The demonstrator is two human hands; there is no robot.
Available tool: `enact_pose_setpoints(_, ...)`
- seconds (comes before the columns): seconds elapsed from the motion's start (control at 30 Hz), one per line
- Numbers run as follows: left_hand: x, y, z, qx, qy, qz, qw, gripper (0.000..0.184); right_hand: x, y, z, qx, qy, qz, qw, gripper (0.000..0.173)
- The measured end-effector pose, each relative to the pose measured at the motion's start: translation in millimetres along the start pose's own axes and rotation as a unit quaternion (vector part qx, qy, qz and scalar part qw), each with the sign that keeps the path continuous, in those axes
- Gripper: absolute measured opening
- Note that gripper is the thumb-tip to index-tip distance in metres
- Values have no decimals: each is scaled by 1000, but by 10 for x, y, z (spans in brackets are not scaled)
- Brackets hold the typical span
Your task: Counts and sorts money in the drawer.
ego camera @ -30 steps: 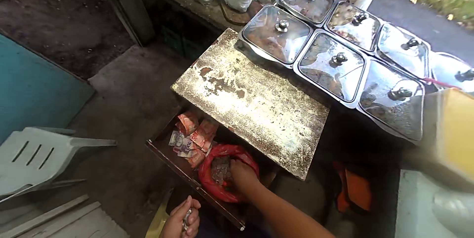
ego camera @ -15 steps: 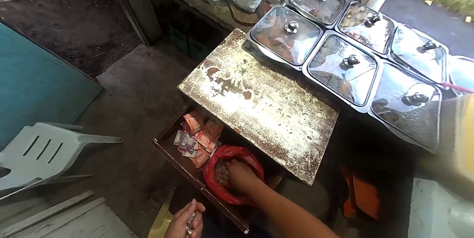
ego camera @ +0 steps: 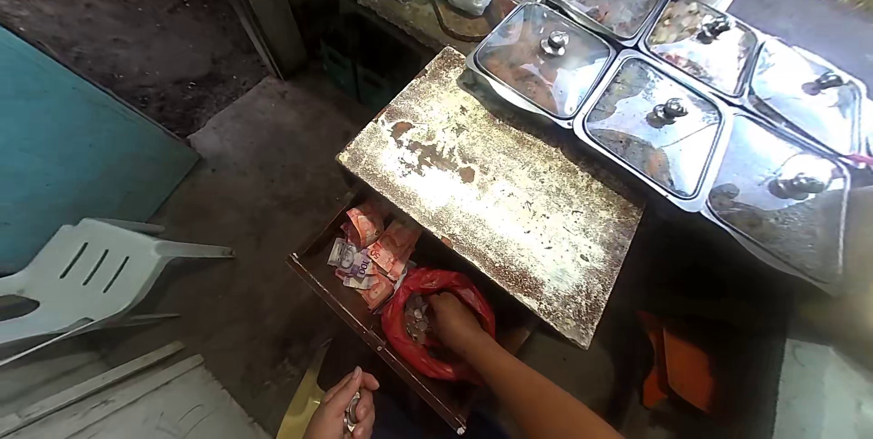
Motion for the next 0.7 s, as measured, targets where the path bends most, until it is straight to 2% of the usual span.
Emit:
enact_pose_setpoints(0.17, 22, -29, -2, 14, -11, 4, 1000, 45, -58, 18, -17, -12, 8, -4, 1000, 34)
enact_pose_setpoints(0.3, 46, -37, -21, 14, -8, 2, 1000, 45, -25, 19, 72, 98, -19, -34, 994, 34)
enact_pose_setpoints(0.4, 60, -22, -15, 12, -12, 1, 1000, 44, 13, 74, 110, 133, -34, -81, 987, 32)
enact_pose_setpoints(0.7, 5, 2, 21, 22, -15, 10, 1000, 44, 69, 123, 13, 102, -23, -112, 988, 33)
Point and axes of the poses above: each hand's wrist, its own x-axis towards the middle knuckle, its own z-axis out of the back of the hand, y = z × x, the point moved 6 cm from there along x, towards the middle knuckle, and after that the axes turned 15 degrees about -z, right-handed, at the moved point
